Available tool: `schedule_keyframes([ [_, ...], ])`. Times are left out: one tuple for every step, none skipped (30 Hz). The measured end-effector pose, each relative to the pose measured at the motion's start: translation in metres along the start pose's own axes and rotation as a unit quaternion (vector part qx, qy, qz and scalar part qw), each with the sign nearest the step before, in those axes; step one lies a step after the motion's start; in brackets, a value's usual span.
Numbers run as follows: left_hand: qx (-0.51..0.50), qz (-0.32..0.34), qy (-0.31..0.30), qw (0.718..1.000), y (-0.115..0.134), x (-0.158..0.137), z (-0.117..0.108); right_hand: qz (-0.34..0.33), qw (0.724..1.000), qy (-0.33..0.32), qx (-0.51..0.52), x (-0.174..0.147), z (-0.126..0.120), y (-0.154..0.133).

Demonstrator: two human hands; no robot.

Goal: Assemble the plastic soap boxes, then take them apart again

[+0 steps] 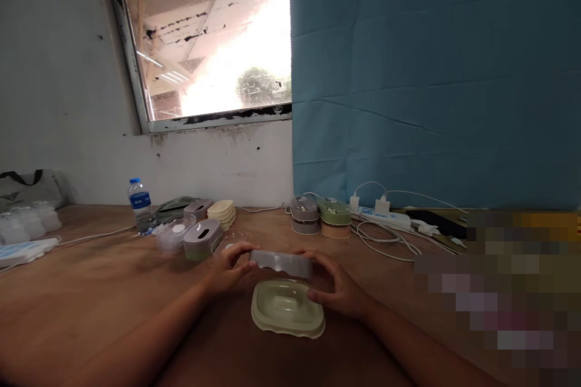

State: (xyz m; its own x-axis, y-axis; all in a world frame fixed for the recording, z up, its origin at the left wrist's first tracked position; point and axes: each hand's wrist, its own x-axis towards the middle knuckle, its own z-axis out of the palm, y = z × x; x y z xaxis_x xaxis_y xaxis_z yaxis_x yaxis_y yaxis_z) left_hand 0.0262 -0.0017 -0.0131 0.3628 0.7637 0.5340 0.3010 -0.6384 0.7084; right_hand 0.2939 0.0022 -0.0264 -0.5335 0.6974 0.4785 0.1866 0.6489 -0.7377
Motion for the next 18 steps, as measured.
schedule_keyframes([
  [0.007,-0.011,0.005,1.000,-0.002,0.001,-0.001,0.010,1.000,0.001,-0.004,-0.001,0.000,0.001],
  [0.013,-0.021,0.003,1.000,-0.004,0.001,-0.001,0.026,1.000,0.007,-0.004,-0.001,0.000,0.001],
  [0.018,-0.026,0.000,1.000,-0.004,0.002,-0.002,0.044,0.999,0.018,-0.004,-0.001,0.000,0.001],
  [0.024,-0.025,0.002,0.999,-0.002,0.002,-0.003,0.060,0.998,0.031,-0.007,-0.001,0.001,0.001],
  [0.031,-0.018,0.012,0.999,0.001,0.003,-0.004,0.069,0.997,0.044,-0.018,0.000,0.001,0.000],
  [0.041,-0.003,0.031,0.999,0.007,0.003,-0.005,0.069,0.995,0.058,-0.037,0.001,0.002,-0.003],
  [0.054,0.018,0.054,0.997,0.014,0.004,-0.006,0.060,0.993,0.073,-0.063,0.003,0.003,-0.007],
  [0.066,0.046,0.077,0.994,0.023,0.005,-0.006,0.047,0.991,0.086,-0.094,0.006,0.003,-0.012],
  [0.079,0.075,0.091,0.990,0.032,0.005,-0.006,0.030,0.987,0.094,-0.125,0.009,0.004,-0.018],
  [0.091,0.104,0.090,0.986,0.042,0.007,-0.006,0.011,0.984,0.094,-0.153,0.012,0.004,-0.025],
  [0.106,0.127,0.076,0.983,0.052,0.008,-0.005,-0.007,0.980,0.088,-0.176,0.016,0.005,-0.033],
  [0.127,0.142,0.050,0.980,0.061,0.010,-0.005,-0.024,0.977,0.077,-0.196,0.020,0.006,-0.040],
  [0.153,0.148,0.018,0.977,0.070,0.013,-0.003,-0.043,0.973,0.064,-0.216,0.025,0.007,-0.046],
  [0.184,0.145,-0.010,0.972,0.076,0.016,-0.002,-0.063,0.968,0.051,-0.236,0.029,0.007,-0.051],
  [0.218,0.136,-0.030,0.966,0.081,0.021,-0.002,-0.082,0.963,0.041,-0.254,0.033,0.007,-0.054],
  [0.250,0.123,-0.042,0.960,0.084,0.025,-0.001,-0.098,0.957,0.030,-0.271,0.037,0.007,-0.056],
  [0.279,0.111,-0.051,0.953,0.086,0.031,-0.002,-0.109,0.952,0.023,-0.285,0.042,0.006,-0.056],
  [0.302,0.103,-0.061,0.946,0.086,0.037,-0.003,-0.116,0.948,0.015,-0.297,0.046,0.005,-0.055],
])
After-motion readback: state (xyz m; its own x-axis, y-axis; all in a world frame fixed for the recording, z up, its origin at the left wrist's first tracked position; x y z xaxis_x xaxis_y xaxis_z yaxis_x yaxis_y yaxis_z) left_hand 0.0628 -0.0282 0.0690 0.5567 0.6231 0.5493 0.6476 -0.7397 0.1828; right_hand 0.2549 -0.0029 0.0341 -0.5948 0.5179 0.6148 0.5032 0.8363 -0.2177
